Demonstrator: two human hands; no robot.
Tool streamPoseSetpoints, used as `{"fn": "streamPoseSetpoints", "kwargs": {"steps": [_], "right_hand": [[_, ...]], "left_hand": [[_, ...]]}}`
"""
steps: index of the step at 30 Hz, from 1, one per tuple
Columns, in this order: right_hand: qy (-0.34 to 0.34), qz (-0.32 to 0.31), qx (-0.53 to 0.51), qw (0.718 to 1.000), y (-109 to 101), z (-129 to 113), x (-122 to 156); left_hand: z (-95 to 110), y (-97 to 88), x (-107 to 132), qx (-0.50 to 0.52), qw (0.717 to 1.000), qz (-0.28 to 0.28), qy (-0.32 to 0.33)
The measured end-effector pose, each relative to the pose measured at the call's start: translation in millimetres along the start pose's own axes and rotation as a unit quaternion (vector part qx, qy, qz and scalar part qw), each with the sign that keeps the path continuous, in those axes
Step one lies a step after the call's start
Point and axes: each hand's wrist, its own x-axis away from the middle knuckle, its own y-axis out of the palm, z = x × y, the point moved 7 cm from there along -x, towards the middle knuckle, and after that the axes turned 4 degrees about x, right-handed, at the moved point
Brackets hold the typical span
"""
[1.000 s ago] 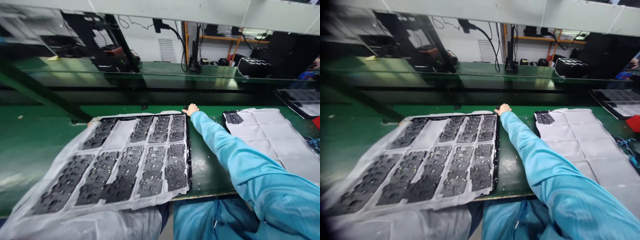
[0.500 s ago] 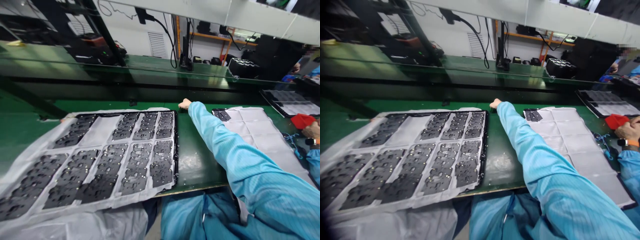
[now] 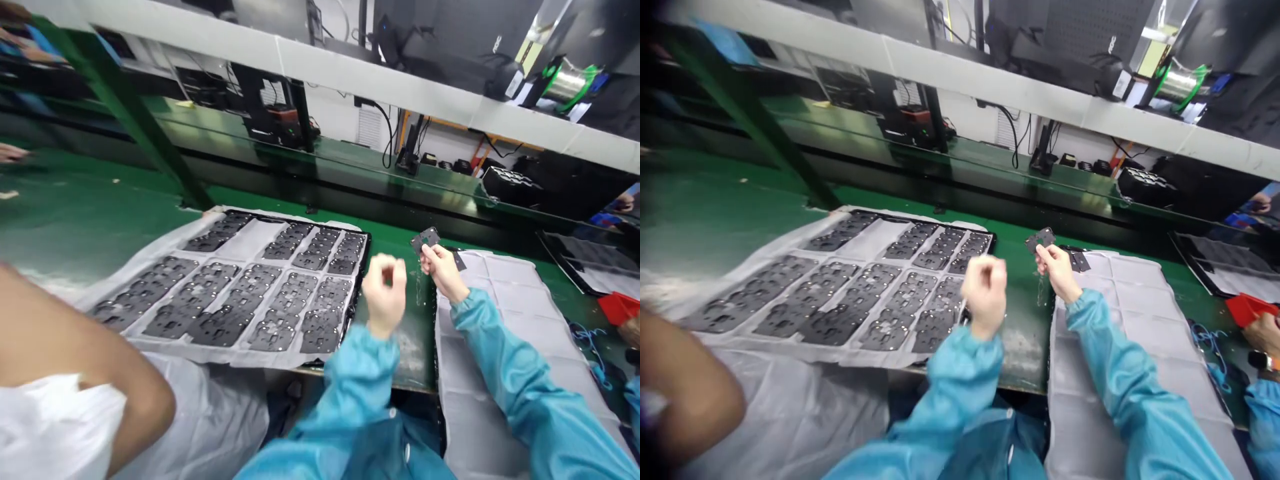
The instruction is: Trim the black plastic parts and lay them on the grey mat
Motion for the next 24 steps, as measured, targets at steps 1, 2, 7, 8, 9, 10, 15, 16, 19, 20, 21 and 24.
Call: {"fn": "streamPoseSetpoints", "kwargs": {"steps": [1,2,7,8,9,10,15,16,19,20,21,24], "right_hand": [[-0.001,0.021,-0.006,1.000,-3,9,3],[-0.001,0.037,-0.004,0.999,-5,19,4],[0.032,0.054,0.045,0.997,-15,68,2],[0.050,0.047,0.052,0.996,-18,77,1],[0.063,0.040,0.064,0.995,-20,84,0],[0.067,0.036,0.077,0.994,-22,89,-2],[-0.005,0.057,0.084,0.995,-34,85,-12],[-0.011,0.056,0.083,0.995,-35,85,-14],[-0.016,0.039,0.109,0.993,-35,87,-17],[-0.018,0.037,0.115,0.993,-34,88,-17],[-0.019,0.038,0.117,0.992,-34,88,-16],[-0.021,0.047,0.112,0.992,-34,90,-15]], "left_hand": [[-16,10.7,0,0.025,0.999,-0.018,-0.023],[-34,23.3,-1,0.058,0.996,-0.046,-0.053],[-111,67.1,-7,0.149,0.963,-0.161,-0.154],[-120,67.1,-8,0.140,0.965,-0.160,-0.154],[-127,65.5,-9,0.128,0.968,-0.156,-0.151],[-132,62.9,-9,0.117,0.970,-0.152,-0.147],[-147,49.0,-12,0.082,0.976,-0.141,-0.145],[-149,47.5,-13,0.072,0.976,-0.145,-0.148],[-155,45.2,-15,0.046,0.975,-0.157,-0.153],[-155,44.8,-15,0.040,0.975,-0.157,-0.152],[-155,44.3,-15,0.035,0.976,-0.155,-0.149],[-154,42.6,-14,0.025,0.980,-0.136,-0.140]]}}
